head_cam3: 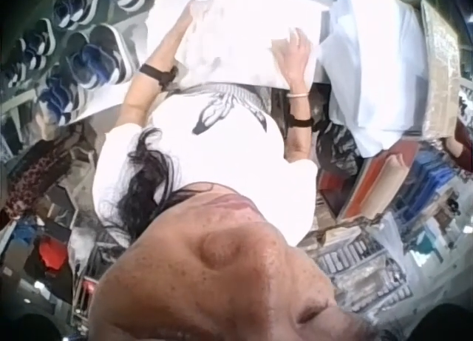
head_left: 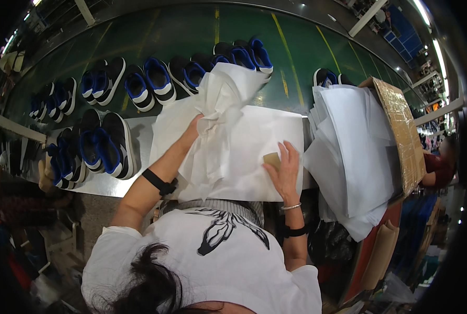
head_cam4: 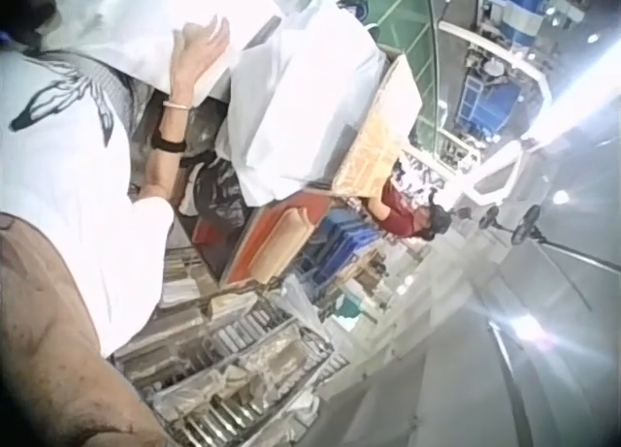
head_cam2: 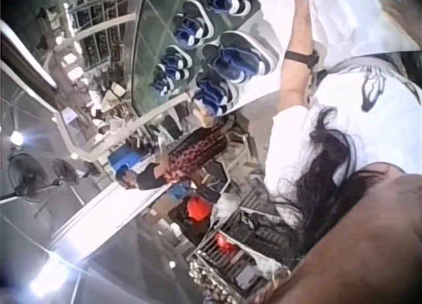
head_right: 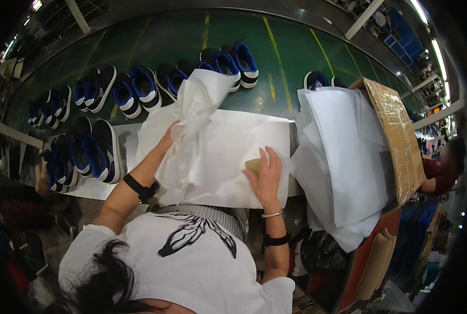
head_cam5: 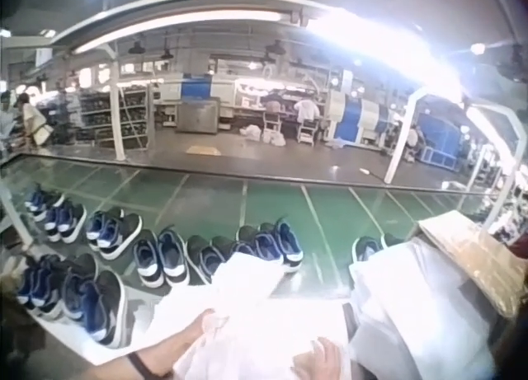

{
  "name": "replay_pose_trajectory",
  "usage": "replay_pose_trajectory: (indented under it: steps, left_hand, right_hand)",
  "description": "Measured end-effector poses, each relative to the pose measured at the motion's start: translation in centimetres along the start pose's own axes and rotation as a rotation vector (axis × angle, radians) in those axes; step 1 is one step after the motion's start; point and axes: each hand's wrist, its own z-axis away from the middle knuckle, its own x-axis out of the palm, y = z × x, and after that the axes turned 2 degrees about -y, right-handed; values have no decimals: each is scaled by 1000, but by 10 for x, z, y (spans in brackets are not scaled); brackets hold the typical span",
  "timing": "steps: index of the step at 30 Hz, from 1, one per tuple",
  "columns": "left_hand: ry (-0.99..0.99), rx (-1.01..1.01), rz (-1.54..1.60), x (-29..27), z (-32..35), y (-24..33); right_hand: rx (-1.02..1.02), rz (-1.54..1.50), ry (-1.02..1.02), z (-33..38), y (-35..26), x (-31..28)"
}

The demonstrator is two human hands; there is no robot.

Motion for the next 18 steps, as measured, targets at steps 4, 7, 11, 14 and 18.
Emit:
replay_pose_trajectory:
  steps: [4, 7, 11, 14, 18]
  left_hand:
    - [82, 114, -171, 9, -12, 5]
    - [158, 211, -314, 11, -21, 13]
    - [259, 339, -505, 11, -33, 19]
    - [266, 206, -132, 72, -15, -12]
    - [-81, 185, 432, 80, -66, -20]
  right_hand:
    - [-253, -388, 105, -42, -70, 8]
    - [-268, -386, 249, -76, -58, -5]
    - [-314, 78, 603, -114, -29, -49]
    - [-385, 269, 634, -129, -28, -54]
    - [-278, -403, 387, -114, -71, -18]
